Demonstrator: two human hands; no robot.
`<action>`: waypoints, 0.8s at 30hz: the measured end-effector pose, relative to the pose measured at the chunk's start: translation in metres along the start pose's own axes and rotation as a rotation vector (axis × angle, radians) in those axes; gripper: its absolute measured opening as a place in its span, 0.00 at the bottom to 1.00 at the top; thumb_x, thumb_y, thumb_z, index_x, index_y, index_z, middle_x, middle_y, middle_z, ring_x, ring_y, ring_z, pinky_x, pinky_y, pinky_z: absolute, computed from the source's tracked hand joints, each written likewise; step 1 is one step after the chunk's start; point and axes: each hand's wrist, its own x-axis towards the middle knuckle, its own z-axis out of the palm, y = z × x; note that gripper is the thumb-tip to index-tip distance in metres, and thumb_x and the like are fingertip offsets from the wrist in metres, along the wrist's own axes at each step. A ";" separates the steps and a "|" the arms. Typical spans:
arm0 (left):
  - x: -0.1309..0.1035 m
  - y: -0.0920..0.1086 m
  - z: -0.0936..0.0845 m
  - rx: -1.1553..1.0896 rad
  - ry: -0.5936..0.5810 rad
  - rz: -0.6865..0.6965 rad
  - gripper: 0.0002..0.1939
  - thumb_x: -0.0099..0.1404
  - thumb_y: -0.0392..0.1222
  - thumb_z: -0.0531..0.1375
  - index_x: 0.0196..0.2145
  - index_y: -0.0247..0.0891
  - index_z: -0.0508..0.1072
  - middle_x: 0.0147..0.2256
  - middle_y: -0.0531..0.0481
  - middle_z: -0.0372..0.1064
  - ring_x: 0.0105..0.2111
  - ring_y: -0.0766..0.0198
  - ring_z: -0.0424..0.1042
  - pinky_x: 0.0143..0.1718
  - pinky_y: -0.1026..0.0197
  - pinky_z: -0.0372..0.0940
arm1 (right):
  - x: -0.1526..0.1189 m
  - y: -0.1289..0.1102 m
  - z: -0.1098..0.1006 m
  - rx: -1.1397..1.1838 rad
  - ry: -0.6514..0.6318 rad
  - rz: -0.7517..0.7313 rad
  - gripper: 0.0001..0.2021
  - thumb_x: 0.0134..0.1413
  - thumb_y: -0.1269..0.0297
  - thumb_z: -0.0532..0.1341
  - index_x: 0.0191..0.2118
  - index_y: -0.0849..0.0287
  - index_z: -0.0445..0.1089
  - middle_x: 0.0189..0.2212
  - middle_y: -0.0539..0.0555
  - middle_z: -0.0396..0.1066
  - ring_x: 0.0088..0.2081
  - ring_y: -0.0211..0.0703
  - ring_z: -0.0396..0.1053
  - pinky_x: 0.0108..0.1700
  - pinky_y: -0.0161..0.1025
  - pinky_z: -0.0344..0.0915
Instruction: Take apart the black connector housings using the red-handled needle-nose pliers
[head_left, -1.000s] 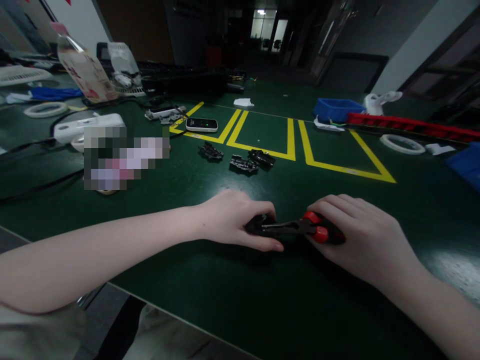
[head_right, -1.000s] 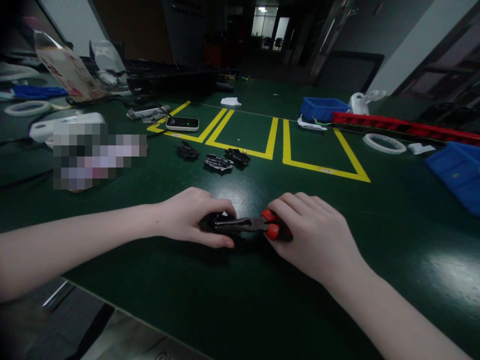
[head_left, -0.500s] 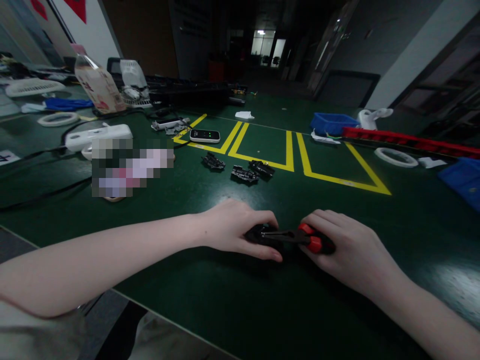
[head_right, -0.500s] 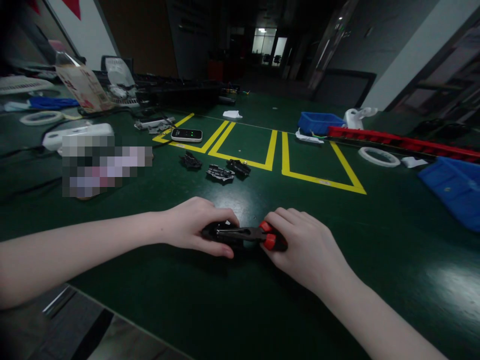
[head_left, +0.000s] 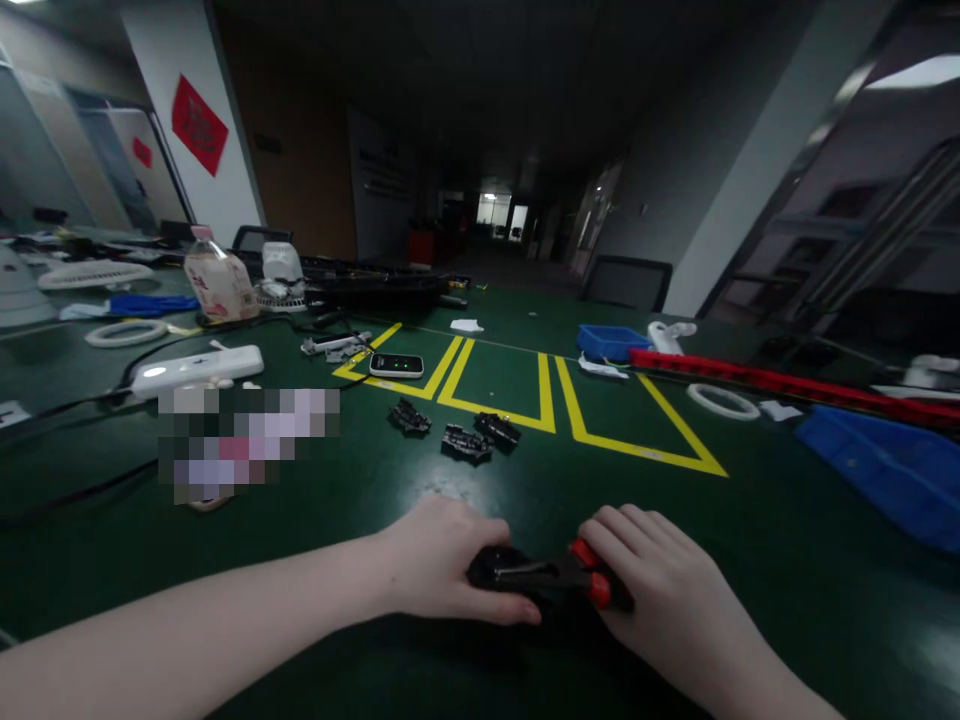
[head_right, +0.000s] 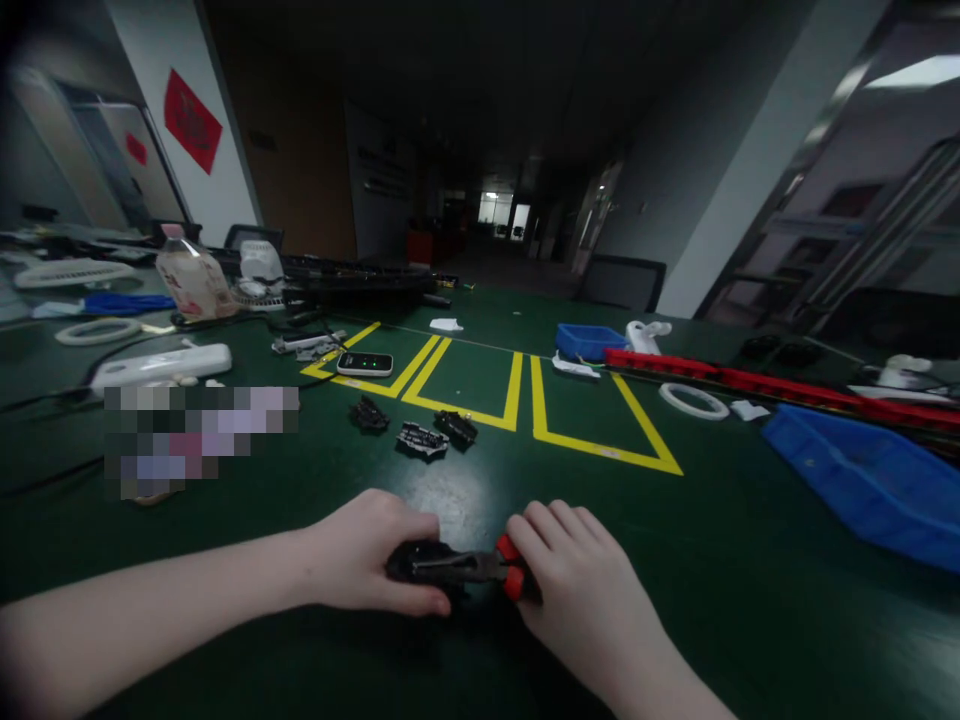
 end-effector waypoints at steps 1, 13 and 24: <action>0.000 0.000 0.001 0.014 0.010 -0.011 0.31 0.61 0.73 0.57 0.29 0.38 0.71 0.21 0.55 0.64 0.19 0.68 0.60 0.21 0.65 0.47 | -0.001 0.000 0.002 -0.023 0.033 0.006 0.20 0.33 0.78 0.60 0.38 0.55 0.70 0.35 0.55 0.74 0.34 0.50 0.71 0.34 0.44 0.67; 0.003 -0.004 0.004 0.090 0.018 -0.002 0.33 0.60 0.76 0.54 0.28 0.39 0.69 0.20 0.56 0.60 0.19 0.67 0.58 0.21 0.64 0.45 | 0.004 -0.005 0.007 -0.044 -0.016 0.026 0.21 0.34 0.78 0.62 0.40 0.56 0.71 0.37 0.55 0.75 0.38 0.52 0.72 0.39 0.47 0.70; 0.004 -0.007 0.003 0.093 0.018 0.021 0.31 0.59 0.75 0.58 0.31 0.40 0.68 0.21 0.57 0.64 0.19 0.68 0.59 0.21 0.66 0.45 | 0.002 0.009 0.007 0.018 -0.119 0.041 0.17 0.38 0.75 0.63 0.39 0.55 0.70 0.37 0.55 0.74 0.35 0.49 0.71 0.34 0.44 0.69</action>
